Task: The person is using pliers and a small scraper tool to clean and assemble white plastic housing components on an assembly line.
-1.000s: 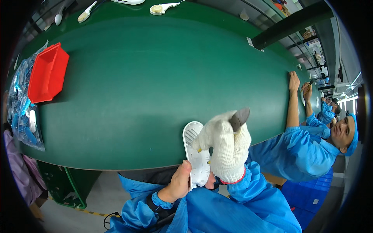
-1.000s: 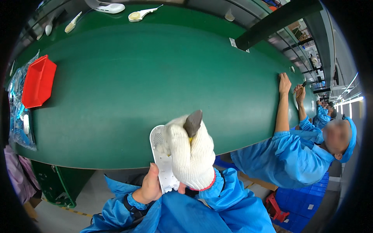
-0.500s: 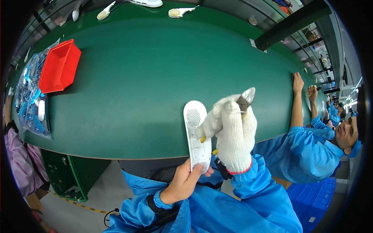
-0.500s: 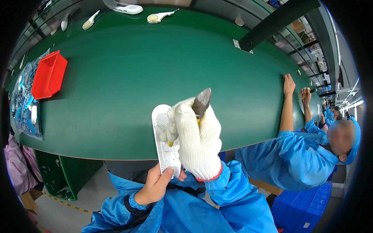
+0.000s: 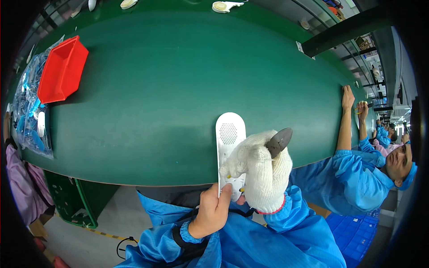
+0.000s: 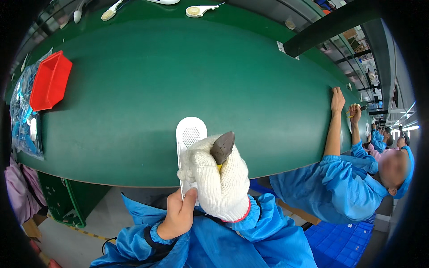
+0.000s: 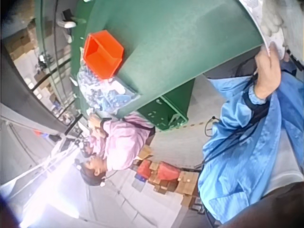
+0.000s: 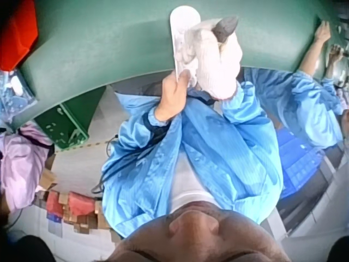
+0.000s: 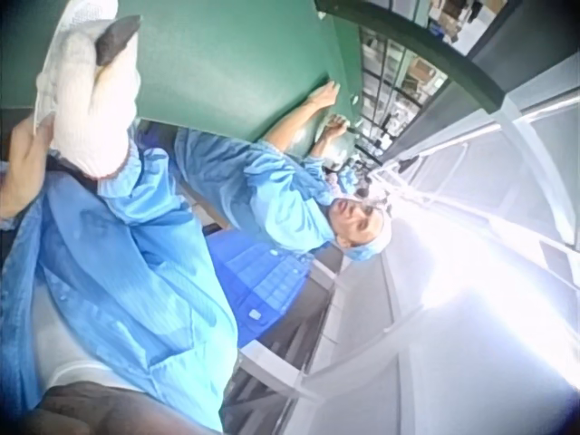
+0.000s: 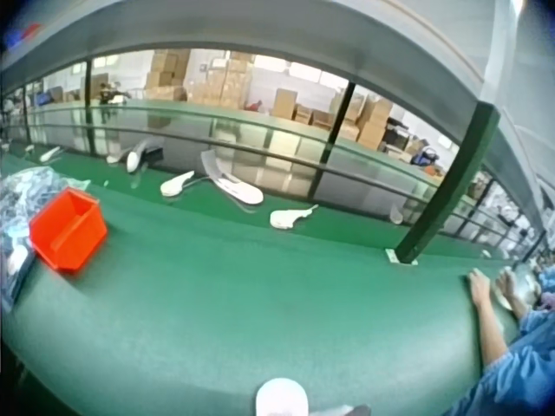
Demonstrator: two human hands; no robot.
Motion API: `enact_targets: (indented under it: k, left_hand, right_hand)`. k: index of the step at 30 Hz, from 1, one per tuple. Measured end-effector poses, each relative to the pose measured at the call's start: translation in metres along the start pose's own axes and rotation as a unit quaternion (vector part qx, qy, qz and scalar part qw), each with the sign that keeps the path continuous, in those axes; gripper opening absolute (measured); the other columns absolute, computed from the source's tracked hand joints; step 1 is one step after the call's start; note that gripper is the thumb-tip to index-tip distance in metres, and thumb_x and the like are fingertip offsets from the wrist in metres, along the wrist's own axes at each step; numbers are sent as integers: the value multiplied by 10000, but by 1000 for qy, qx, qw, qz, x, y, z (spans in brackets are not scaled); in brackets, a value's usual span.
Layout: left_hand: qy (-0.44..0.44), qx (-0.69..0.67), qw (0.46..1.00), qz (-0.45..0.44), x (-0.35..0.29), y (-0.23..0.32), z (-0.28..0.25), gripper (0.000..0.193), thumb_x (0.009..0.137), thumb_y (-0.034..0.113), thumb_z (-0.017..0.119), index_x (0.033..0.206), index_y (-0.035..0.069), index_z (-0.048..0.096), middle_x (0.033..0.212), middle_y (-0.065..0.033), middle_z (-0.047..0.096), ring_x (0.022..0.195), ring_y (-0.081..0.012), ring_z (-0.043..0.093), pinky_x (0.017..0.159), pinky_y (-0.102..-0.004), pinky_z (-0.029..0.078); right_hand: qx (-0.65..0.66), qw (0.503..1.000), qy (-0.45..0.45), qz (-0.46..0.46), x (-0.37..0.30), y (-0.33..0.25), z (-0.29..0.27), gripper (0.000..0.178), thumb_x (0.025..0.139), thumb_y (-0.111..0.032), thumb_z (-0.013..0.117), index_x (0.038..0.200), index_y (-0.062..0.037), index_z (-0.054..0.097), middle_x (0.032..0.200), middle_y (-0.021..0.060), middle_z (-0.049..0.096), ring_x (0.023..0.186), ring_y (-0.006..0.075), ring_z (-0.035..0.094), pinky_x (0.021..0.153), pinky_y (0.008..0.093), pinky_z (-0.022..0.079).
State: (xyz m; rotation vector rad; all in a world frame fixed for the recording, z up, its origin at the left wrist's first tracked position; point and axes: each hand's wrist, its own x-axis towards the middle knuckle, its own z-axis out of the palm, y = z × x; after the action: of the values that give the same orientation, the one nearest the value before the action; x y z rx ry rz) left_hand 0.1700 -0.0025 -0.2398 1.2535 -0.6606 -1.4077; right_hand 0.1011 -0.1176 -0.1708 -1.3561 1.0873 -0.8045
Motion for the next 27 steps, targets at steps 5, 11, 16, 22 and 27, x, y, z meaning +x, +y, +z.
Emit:
enact_targets:
  k: [5,11,16,22,27]
  left_hand:
    - [6,-7,999,-33,1,8,0,273,1042,94,417,1135,-103,581,875,-167,723,747,-194,724,694,-313,557]
    - [-3,-13,1000,-13,2,5,1,257,1036,76,423,1115,-120,570,872,-198,721,738,-228,745,658,-314,564]
    - [18,26,999,4,1,5,3,246,1027,72,436,1097,-122,570,842,-201,728,721,-246,748,644,-324,566]
    - [8,36,999,-25,1,7,1,222,1012,68,460,1068,-113,576,774,-193,729,732,-266,751,654,-346,575]
    - [3,38,999,-13,3,8,1,217,1011,66,463,1056,-114,575,788,-200,729,720,-278,751,650,-343,579]
  right_hand:
    - [92,994,13,59,1,-7,3,303,1033,-299,493,1003,1,529,785,121,628,657,195,625,591,333,521]
    - [131,990,25,48,-5,0,4,309,1024,-309,546,990,-2,522,766,118,605,629,216,605,583,365,531]
    - [126,990,52,39,-8,3,7,280,1023,-281,544,964,-8,519,737,119,589,593,207,575,559,369,516]
    - [126,990,57,33,-13,15,-3,192,1009,-168,535,1009,23,542,792,104,611,658,169,599,612,336,528]
    - [214,974,67,39,-11,12,3,172,1011,-150,522,1006,20,546,800,107,616,665,167,605,611,328,525]
